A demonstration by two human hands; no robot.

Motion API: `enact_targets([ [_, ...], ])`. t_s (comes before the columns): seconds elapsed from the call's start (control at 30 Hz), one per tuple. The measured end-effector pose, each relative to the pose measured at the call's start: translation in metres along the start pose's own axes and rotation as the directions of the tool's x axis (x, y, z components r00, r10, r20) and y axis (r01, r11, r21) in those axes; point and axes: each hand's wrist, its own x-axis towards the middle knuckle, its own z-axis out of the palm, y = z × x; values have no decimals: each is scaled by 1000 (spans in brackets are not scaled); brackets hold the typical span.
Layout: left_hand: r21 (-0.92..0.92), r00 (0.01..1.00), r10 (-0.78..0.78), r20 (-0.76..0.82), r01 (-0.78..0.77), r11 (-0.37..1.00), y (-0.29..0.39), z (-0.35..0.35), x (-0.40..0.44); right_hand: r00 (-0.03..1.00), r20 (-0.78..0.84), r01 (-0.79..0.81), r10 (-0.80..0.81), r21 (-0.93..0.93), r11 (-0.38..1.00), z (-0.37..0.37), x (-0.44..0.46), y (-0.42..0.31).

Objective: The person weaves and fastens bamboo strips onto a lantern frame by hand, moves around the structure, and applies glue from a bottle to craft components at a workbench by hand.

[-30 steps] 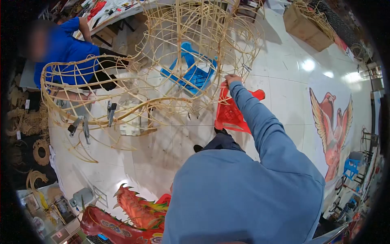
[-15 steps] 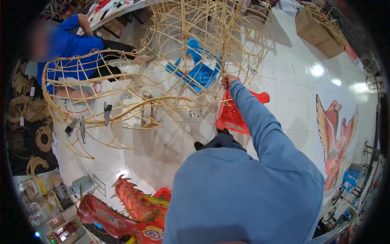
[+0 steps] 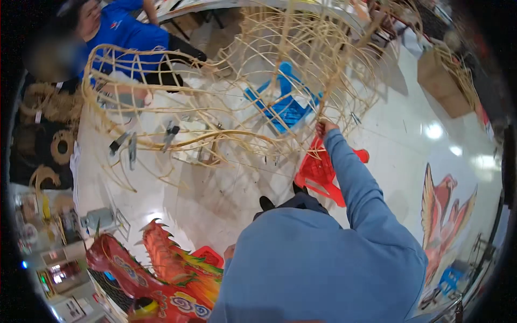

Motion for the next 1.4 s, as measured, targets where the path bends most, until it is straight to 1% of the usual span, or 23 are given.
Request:
enact_targets([
  [0.03, 42, 1000, -19, -12, 19, 999, 1, 5, 2, 1000, 11, -7, 7, -18, 1000, 2, 1, -6],
  [0.07, 125, 986, -164, -26, 166, 978, -9, 15, 5, 1000, 6, 6, -5, -84, 996, 1, -3, -9],
  [0.13, 48, 985, -167, 43, 165, 985, -19, 20, 11, 1000, -24, -23, 19, -164, 986, -3, -27, 6],
  [0.17, 46, 980, -188, 57, 186, 982, -8, 11, 4, 992, -93, 68, -90, -223, 972, 1, -43, 8],
  [0.23, -216, 996, -69, 59, 80, 973, 44, -28, -17, 921, -187, 260, -341, -355, 898, 17, -65, 6],
  [0.27, -247, 998, -18, 55, 31, 969, 40, -26, -12, 921, -190, 255, -339, -362, 896, 15, -70, 14],
  [0.33, -317, 989, 149, 21, -135, 939, 1, -9, 4, 817, -222, 362, -533, -521, 773, 0, -82, 21],
  [0.4, -450, 913, 394, -103, -396, 800, -46, 7, 21, 812, -236, 344, -534, -547, 764, -12, -92, 30],
  [0.43, -435, 910, 401, -105, -404, 805, -37, -9, 23, 808, -249, 330, -535, -560, 760, -14, -96, 35],
  [0.5, -170, 993, 59, 101, -41, 984, -26, -45, 12, 801, -267, 310, -536, -581, 753, -14, -100, 42],
  [0.53, -172, 992, 59, 112, -39, 984, -26, -53, 7, 803, -271, 298, -531, -590, 751, -13, -106, 45],
  [0.63, -481, 961, -245, 131, 278, 831, -33, -76, 7, 805, -291, 276, -517, -588, 760, -1, -119, 52],
  [0.67, -473, 962, -240, 132, 274, 838, -37, -83, 9, 800, -265, 310, -539, -587, 748, 4, -123, 55],
  [0.77, -737, 921, -319, 222, 373, 564, -64, -78, 27, 776, -232, 371, -587, -585, 721, 24, -143, 51],
  [0.93, -729, 933, -218, 287, 361, 581, -47, -72, 74, 773, -107, 461, -625, -583, 669, 34, -151, 55],
  [1.0, -568, 959, -206, 193, 280, 774, 12, -78, 71, 723, -47, 553, -689, -558, 618, 22, -147, 63],
  [1.03, -543, 959, -211, 188, 281, 791, 26, -78, 66, 730, -71, 543, -680, -544, 640, 14, -147, 71],
  [1.13, -522, 967, -47, 249, 175, 835, 72, -78, 57, 785, -94, 464, -612, -564, 683, -4, -157, 99],
  [1.17, -500, 969, -56, 242, 174, 848, 86, -80, 49, 804, -110, 428, -584, -575, 697, -13, -165, 109],
  [1.27, -171, 955, 6, 296, 47, 984, 120, -88, 23, 894, -166, 304, -417, -460, 834, -69, -159, 169],
  [1.3, -146, 959, -9, 284, 52, 988, 120, -86, 20, 918, -171, 267, -358, -399, 877, -85, -159, 184],
  [1.37, -156, 924, 84, 374, -27, 987, 101, -81, 15, 957, -212, 115, -197, -347, 931, -114, -172, 197],
  [1.4, -167, 898, 130, 420, -64, 984, 101, -79, 13, 961, -208, 107, -182, -329, 938, -126, -177, 200],
])
